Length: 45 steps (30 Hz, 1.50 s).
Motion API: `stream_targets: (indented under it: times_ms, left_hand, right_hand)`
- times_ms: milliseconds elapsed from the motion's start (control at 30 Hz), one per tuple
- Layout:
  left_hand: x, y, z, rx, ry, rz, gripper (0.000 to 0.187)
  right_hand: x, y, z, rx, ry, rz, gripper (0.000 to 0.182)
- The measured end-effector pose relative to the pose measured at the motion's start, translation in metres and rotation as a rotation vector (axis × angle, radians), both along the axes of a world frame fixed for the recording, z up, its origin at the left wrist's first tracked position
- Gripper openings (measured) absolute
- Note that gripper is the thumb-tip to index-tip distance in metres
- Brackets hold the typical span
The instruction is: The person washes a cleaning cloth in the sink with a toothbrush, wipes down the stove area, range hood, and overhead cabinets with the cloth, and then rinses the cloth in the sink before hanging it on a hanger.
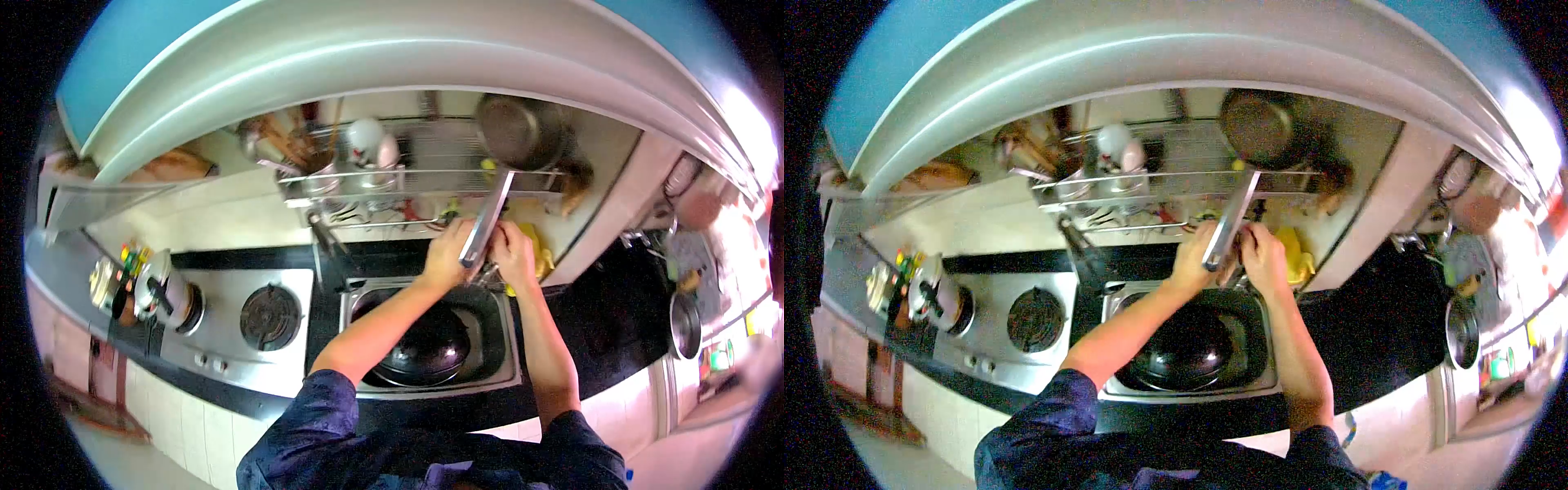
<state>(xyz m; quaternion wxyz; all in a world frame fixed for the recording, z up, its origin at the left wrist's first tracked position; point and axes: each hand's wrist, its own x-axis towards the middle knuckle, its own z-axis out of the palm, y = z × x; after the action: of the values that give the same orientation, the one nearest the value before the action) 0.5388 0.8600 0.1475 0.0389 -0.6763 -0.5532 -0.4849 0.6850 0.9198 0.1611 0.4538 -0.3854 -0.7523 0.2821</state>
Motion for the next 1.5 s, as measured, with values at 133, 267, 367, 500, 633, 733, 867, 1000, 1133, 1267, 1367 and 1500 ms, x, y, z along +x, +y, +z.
stream_targets:
  times_ms: [133,267,367,500,633,733,867,1000,1133,1267,1367,1500]
  left_hand:
    - [-0.005,-0.02,-0.023,-0.09,-0.861,-0.139,0.023]
    - [-0.019,-0.072,0.019,0.158,-1.199,-0.062,0.02]
    - [-0.052,-0.09,0.042,0.283,-0.552,0.323,0.022]
    - [-0.104,-0.071,0.047,0.266,-0.014,0.647,0.024]
    - [-0.13,-0.052,0.032,0.325,0.174,0.687,0.019]
    - [-0.142,-0.049,0.032,0.393,0.173,0.627,0.014]
    - [-0.15,-0.048,0.036,0.43,0.091,0.499,0.011]
    - [-0.118,-0.071,0.032,0.331,-0.05,0.335,0.012]
    - [-0.087,-0.107,-0.008,0.232,-0.247,0.343,0.016]
    - [-0.068,-0.132,-0.063,-0.059,-0.664,0.221,0.017]
    - [-0.074,-0.109,-0.127,-0.168,-0.862,0.163,0.015]
    - [-0.086,-0.055,-0.146,-0.149,-0.692,0.305,0.02]
  right_hand:
    - [-0.006,-0.035,-0.016,0.038,0.002,0.184,0.036]
    - [-0.005,-0.052,-0.06,-0.058,0.033,0.2,0.026]
    - [-0.006,-0.066,-0.084,-0.14,0.041,0.196,0.021]
    - [-0.004,-0.087,-0.089,-0.214,0.034,0.184,0.022]
    - [0.004,-0.105,-0.09,-0.205,-0.018,0.178,0.024]
    - [0.011,-0.117,-0.099,-0.305,0.008,0.191,0.026]
    - [0.018,-0.128,-0.113,-0.391,-0.019,0.173,0.027]
    - [0.022,-0.139,-0.117,-0.46,-0.088,0.122,0.027]
    - [0.041,-0.147,-0.134,-0.463,-0.055,0.093,0.026]
    - [0.071,-0.16,-0.152,-0.479,-0.086,-0.015,0.026]
    - [0.105,-0.168,-0.18,-0.475,-0.136,-0.066,0.025]
    - [0.14,-0.189,-0.189,-0.49,-0.158,-0.154,0.022]
